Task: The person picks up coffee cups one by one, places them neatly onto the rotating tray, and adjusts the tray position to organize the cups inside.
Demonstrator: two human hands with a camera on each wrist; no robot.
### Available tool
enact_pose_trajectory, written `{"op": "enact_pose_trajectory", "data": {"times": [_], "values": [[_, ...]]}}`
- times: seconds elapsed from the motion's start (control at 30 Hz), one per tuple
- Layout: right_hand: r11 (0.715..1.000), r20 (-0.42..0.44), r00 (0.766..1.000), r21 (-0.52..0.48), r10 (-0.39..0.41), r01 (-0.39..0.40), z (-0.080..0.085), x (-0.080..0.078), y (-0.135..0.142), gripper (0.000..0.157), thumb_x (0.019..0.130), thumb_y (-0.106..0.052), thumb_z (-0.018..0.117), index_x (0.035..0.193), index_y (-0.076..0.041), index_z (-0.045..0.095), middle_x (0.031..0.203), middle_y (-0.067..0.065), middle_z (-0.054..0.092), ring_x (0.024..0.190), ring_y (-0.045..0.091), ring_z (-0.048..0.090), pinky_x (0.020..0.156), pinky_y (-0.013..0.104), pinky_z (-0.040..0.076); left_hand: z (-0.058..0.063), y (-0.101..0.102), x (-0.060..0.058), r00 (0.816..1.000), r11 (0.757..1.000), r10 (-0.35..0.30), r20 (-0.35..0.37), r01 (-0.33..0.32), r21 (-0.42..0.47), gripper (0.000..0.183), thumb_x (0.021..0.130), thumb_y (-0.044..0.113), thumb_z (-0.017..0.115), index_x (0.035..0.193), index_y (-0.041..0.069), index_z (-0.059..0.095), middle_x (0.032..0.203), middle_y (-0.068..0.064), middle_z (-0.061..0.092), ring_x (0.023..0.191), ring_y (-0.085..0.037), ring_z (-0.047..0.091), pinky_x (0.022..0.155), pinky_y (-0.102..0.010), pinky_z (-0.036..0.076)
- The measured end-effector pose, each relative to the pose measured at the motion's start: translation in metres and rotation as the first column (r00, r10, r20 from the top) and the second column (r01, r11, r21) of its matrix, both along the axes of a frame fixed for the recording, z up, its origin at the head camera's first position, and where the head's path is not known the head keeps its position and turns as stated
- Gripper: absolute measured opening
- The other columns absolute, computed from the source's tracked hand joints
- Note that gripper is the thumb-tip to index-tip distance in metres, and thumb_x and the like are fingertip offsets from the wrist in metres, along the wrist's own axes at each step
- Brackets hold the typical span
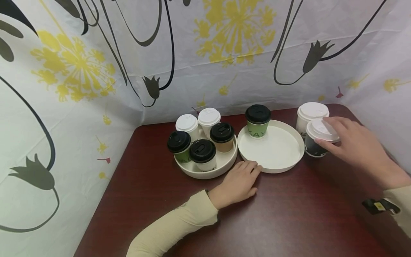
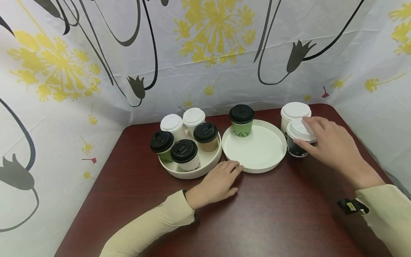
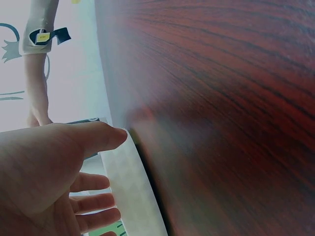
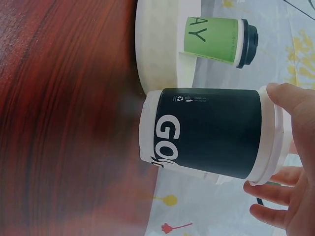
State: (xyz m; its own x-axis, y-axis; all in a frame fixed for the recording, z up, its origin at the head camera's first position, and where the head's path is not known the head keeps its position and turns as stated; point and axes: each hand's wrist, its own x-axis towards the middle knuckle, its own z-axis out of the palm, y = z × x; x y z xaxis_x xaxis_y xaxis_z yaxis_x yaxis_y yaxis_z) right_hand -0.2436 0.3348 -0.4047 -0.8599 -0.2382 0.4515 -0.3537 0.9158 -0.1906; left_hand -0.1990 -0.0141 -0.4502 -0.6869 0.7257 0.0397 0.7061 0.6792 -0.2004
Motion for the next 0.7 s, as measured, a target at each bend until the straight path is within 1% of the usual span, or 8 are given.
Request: {"op": "enact_pose_trajectory", "data": {"times": [0.23, 0.4, 0.7], "values": [[0.999, -0.020, 1.000, -0.024, 0.024, -0.024, 0.007, 0.002, -0.001, 0.065, 0.082, -0.034, 0.076, 0.134, -0.001, 0.054, 0.129, 0.029, 0.056, 0.113, 0.049, 0.052, 0.087, 0.064, 0.041, 0.000, 0.000, 0.000, 1.000, 1.000, 0.001, 0.002, -0.001, 0.003, 0.070, 0.090, 0.050, 0.066, 0.145, 0.015, 0.043, 0.141, -0.001, 0.050, 0.135, -0.016, 0.047, 0.116, -0.032, 0.037], [0.999, -0.040, 0.998, -0.029, 0.038, -0.040, 0.012, 0.004, -0.004, 0.064, 0.082, -0.032, 0.076, 0.133, -0.001, 0.054, 0.127, 0.028, 0.056, 0.111, 0.048, 0.052, 0.087, 0.062, 0.041, -0.001, 0.000, 0.000, 1.000, 1.000, 0.001, -0.001, -0.001, 0.003, 0.070, 0.089, 0.050, 0.066, 0.145, 0.015, 0.043, 0.141, -0.001, 0.050, 0.136, -0.016, 0.047, 0.115, -0.032, 0.037], [0.999, -0.050, 0.998, -0.033, 0.029, -0.031, 0.016, 0.008, -0.006, 0.066, 0.080, -0.035, 0.077, 0.134, -0.003, 0.054, 0.127, 0.027, 0.057, 0.110, 0.047, 0.053, 0.085, 0.062, 0.041, -0.001, 0.000, 0.001, 1.000, 1.000, 0.006, 0.007, -0.006, 0.002, 0.070, 0.089, 0.050, 0.067, 0.145, 0.015, 0.043, 0.141, -0.001, 0.049, 0.136, -0.016, 0.046, 0.116, -0.032, 0.037]]}}
